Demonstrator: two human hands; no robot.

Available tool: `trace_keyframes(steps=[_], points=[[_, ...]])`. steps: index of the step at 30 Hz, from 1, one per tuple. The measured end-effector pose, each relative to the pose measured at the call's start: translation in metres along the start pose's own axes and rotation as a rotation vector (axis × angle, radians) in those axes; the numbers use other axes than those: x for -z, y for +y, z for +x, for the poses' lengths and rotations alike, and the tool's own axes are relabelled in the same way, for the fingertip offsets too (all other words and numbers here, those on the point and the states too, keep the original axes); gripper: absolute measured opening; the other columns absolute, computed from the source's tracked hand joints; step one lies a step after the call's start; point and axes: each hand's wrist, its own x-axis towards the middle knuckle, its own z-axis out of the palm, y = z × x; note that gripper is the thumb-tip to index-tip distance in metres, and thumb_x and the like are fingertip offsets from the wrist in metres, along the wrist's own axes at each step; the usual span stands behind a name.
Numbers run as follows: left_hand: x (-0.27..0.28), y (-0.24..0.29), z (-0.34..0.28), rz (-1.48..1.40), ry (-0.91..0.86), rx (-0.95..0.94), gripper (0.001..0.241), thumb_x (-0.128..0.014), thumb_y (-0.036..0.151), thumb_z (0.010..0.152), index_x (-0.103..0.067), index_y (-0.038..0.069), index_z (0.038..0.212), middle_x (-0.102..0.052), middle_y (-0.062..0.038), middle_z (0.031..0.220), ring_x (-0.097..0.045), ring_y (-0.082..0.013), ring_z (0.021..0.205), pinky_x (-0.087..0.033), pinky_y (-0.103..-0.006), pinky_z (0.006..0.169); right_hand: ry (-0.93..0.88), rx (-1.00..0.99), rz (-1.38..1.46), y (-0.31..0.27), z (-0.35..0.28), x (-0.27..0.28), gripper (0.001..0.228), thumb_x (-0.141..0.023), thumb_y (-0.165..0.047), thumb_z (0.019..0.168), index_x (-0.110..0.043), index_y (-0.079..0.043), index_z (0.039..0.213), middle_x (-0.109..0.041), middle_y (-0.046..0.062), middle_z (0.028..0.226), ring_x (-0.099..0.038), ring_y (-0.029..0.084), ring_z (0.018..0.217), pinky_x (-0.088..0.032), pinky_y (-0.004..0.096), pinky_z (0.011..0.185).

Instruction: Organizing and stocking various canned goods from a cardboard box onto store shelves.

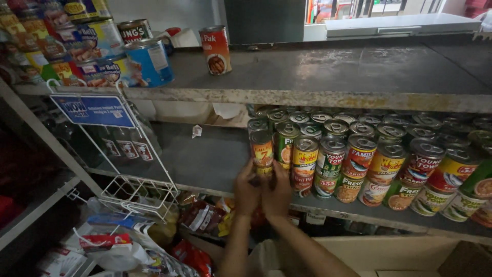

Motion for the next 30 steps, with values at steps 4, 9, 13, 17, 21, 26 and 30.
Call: trace_keyframes(steps=[4,9,13,17,21,26,30], points=[[0.001,-0.021,0.004,0.195,0.031,-0.017,0.044,-0.055,0.006,0.104,-0.057,0.001,0.147,-0.065,-0.017,0.140,-0.065,-0.0221,0.121,-0.054,-0.0360,0.098,-0.053,0.018,-0.028,-0.013,-0.002,0.006,0.066,-0.067,-0.015,0.092,-0.046,-0.002,0.153,-0.051,0.023,0.141,-0.050,0.040,0.133,-0.042,0.045,0.109],[-0.004,-0.017,0.008,-0.234,0.037,0.289,0.047,-0.035,0.029,0.115,-0.054,0.002,0.148,-0.063,-0.016,0.144,-0.065,-0.0240,0.124,-0.053,-0.0334,0.101,-0.115,-0.015,-0.028,-0.029,0.002,0.013,0.070,-0.067,-0.015,0.094,-0.039,-0.003,0.157,-0.043,0.026,0.146,-0.046,0.042,0.134,-0.040,0.046,0.110],[-0.002,-0.065,0.004,0.302,0.013,-0.063,0.052,-0.043,0.018,0.107,-0.038,0.007,0.158,-0.053,-0.019,0.149,-0.062,-0.0272,0.123,-0.053,-0.0348,0.101,-0.065,0.038,-0.079,-0.009,-0.006,0.003,0.064,-0.069,-0.018,0.095,-0.043,-0.006,0.153,-0.043,0.024,0.149,-0.046,0.042,0.137,-0.040,0.045,0.113],[-0.001,-0.075,-0.002,0.358,0.000,-0.031,0.051,-0.044,0.014,0.107,-0.040,0.010,0.158,-0.061,-0.018,0.142,-0.068,-0.0259,0.117,-0.055,-0.0357,0.098,-0.096,0.069,-0.031,-0.011,-0.007,0.004,0.069,-0.065,-0.015,0.096,-0.037,0.000,0.157,-0.038,0.026,0.154,-0.040,0.043,0.143,-0.035,0.046,0.117],[-0.002,-0.085,-0.003,0.280,0.059,-0.297,0.054,-0.047,0.006,0.107,-0.040,0.015,0.160,-0.062,-0.017,0.147,-0.071,-0.0275,0.119,-0.057,-0.0352,0.098,-0.100,0.065,-0.025,-0.015,-0.005,0.005,0.070,-0.064,-0.013,0.094,-0.036,0.001,0.156,-0.037,0.025,0.158,-0.038,0.042,0.147,-0.033,0.046,0.120],[-0.005,-0.076,0.001,0.370,0.044,-0.014,0.056,-0.049,0.007,0.105,-0.039,0.020,0.158,-0.062,-0.015,0.145,-0.070,-0.0256,0.117,-0.057,-0.0350,0.095,-0.143,0.066,-0.077,-0.006,-0.009,0.005,0.069,-0.066,-0.014,0.094,-0.036,0.003,0.154,-0.035,0.027,0.157,-0.037,0.044,0.145,-0.032,0.046,0.119],[0.004,-0.155,0.004,0.704,0.058,-0.007,0.071,-0.056,0.001,0.094,-0.045,0.021,0.161,-0.056,-0.019,0.151,-0.063,-0.0305,0.124,-0.054,-0.0390,0.098,-0.208,0.119,-0.019,0.006,-0.015,0.015,0.065,-0.065,-0.011,0.089,-0.044,0.001,0.149,-0.039,0.025,0.153,-0.039,0.044,0.144,-0.034,0.047,0.120]])
